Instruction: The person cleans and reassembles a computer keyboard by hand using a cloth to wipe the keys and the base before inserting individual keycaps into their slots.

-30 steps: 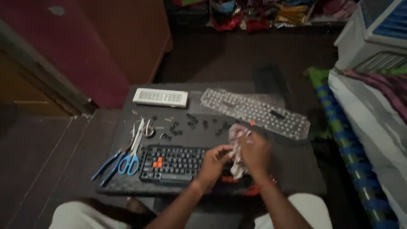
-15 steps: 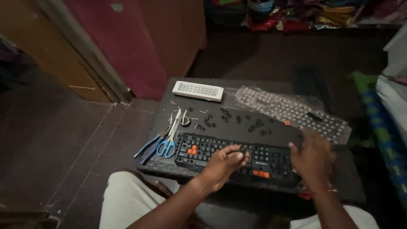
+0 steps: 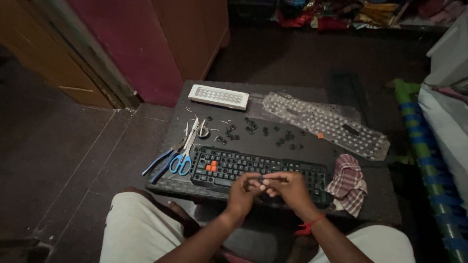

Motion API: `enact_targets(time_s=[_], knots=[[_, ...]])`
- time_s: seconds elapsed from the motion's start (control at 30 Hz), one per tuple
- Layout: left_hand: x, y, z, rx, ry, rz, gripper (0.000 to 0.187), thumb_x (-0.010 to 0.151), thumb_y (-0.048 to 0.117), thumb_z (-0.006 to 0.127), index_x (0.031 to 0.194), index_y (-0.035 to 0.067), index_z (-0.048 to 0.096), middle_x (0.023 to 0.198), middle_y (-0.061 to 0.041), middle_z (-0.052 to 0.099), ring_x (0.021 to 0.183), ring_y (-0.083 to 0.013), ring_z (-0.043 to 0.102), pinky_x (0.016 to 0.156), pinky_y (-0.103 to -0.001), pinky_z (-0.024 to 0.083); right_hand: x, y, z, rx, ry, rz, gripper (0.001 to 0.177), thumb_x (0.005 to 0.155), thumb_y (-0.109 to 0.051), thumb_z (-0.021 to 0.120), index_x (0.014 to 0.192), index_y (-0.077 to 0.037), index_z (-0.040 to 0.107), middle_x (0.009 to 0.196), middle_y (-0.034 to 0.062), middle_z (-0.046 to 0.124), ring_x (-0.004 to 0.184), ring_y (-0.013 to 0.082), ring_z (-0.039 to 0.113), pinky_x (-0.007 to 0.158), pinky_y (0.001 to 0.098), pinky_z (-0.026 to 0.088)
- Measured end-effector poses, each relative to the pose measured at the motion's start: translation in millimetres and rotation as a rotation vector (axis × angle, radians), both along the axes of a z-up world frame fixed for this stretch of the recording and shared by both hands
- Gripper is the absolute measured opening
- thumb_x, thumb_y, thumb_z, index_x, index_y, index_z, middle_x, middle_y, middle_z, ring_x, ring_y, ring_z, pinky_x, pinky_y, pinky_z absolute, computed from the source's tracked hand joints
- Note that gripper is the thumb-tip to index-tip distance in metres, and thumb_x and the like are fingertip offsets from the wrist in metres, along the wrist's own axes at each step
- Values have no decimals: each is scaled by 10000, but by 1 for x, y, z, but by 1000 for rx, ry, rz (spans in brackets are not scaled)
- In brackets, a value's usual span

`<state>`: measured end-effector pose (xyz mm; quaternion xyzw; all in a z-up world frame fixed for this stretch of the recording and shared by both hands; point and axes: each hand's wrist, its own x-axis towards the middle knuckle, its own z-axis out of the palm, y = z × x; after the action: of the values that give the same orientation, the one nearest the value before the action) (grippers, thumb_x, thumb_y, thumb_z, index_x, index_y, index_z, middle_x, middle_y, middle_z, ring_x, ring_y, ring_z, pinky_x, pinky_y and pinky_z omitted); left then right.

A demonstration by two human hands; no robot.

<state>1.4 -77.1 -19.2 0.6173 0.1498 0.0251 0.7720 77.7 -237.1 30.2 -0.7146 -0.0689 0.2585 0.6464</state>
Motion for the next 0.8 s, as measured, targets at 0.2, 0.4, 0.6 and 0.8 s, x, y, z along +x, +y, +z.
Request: enact_targets(time_s=[0.2,0.4,0.6,0.8], knots=[[-19,42,30,891,47,-233,494,804,161,822,1248,73,624,1104,-127,655,1013,-284,646,911,-394,536,20,-33,-15,-31,79,-139,312,895,-174,748,1125,36,763,847,110,776,665,152,715,615,299,601],[-55,24,65,1401,412,-637,955,854,464,778,1596,181,248,1671,-222,6,1537,-446,41,1164,-646,222,25,-36,-24,-305,-63,-10,268,859,-191,799,1065,-21,815,798,108,780,666,166,692,613,337,570],[-63,0,63,1485,455,-688,1039,882,486,745,1645,151,125,1683,-251,-143,1560,-446,-30,1180,-638,215,17,-17,-22,-562,-348,99,180,801,-194,840,959,-110,850,828,121,802,717,170,769,712,327,591],[-62,-3,72,1428,494,-708,1041,885,508,736,1648,146,126,1698,-249,-143,1567,-446,-4,1203,-603,221,21,-3,-33,-595,-516,135,156,780,-221,845,908,-132,846,845,121,795,742,222,779,727,340,595]])
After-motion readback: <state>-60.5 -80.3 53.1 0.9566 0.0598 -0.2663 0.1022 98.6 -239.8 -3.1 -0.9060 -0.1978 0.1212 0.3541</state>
